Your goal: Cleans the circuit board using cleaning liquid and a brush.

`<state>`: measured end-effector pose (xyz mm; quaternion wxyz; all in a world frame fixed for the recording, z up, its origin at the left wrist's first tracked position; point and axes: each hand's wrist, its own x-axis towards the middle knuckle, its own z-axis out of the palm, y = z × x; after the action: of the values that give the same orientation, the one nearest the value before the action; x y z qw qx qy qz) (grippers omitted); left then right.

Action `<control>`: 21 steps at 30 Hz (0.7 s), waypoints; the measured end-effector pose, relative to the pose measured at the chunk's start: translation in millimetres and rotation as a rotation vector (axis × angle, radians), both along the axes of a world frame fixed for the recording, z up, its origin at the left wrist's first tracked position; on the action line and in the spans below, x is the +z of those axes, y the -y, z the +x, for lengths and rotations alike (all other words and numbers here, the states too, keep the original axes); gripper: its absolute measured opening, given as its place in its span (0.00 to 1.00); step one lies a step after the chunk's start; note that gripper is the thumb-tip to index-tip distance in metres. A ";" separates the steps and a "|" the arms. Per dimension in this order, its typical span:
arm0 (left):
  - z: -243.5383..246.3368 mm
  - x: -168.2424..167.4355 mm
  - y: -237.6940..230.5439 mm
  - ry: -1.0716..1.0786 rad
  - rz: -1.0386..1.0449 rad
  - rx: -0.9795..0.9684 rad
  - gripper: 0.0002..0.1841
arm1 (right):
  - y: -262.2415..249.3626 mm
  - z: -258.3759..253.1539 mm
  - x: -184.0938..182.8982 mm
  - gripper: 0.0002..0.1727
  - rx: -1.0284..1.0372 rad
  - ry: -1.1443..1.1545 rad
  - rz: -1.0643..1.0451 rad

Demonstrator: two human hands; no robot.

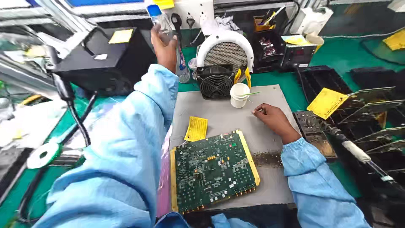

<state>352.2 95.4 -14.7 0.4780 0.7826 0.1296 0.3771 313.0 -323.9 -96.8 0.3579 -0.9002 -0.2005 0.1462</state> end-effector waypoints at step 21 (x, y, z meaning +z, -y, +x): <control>-260.6 -44.8 64.7 -0.030 0.202 -0.194 0.37 | -38.5 141.9 24.8 0.30 -0.428 0.446 -0.370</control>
<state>91.6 30.7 -59.6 0.4287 0.8413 0.0219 0.3284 454.8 -285.4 -72.0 0.1587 -0.9811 -0.0509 -0.0982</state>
